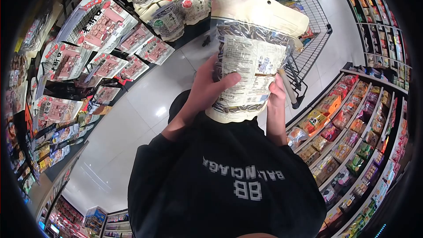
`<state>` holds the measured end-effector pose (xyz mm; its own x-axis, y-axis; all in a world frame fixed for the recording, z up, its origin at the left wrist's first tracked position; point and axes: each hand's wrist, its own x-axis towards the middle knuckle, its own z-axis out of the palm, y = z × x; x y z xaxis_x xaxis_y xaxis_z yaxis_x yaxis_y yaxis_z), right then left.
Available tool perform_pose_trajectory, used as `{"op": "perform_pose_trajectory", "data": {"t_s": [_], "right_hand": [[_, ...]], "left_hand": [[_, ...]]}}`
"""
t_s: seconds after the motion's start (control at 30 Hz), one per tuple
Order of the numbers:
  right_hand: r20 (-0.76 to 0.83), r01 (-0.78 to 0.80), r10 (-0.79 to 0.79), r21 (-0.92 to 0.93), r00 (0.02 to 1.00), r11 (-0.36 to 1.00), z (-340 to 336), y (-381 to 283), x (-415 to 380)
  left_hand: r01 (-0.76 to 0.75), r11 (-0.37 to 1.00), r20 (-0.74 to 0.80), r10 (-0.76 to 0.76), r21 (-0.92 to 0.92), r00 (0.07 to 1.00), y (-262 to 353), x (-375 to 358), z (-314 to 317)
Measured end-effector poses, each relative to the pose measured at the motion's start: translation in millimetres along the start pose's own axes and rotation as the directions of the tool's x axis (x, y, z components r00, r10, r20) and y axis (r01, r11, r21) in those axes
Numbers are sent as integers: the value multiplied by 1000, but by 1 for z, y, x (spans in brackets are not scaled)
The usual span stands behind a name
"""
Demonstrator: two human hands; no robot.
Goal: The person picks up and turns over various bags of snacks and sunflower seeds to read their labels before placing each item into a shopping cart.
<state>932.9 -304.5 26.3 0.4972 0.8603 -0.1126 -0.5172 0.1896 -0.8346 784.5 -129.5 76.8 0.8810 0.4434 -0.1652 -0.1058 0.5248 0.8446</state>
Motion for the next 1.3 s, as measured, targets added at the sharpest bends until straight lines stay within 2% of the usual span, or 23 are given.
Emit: {"op": "perform_pose_trajectory", "data": {"t_s": [0.53,0.83,1.3], "right_hand": [[-37,42,-42,5,998,999,1,-3,-4],[-76,19,-25,-81,997,997,0,-6,-1],[-100,-2,-6,-87,995,996,5,-5,7]], "left_hand": [[4,1000,23,-4,-5,1000,-3,6,3],[-9,999,46,8,31,999,-5,11,-2],[-23,1000,59,22,19,998,-5,19,-12]]}}
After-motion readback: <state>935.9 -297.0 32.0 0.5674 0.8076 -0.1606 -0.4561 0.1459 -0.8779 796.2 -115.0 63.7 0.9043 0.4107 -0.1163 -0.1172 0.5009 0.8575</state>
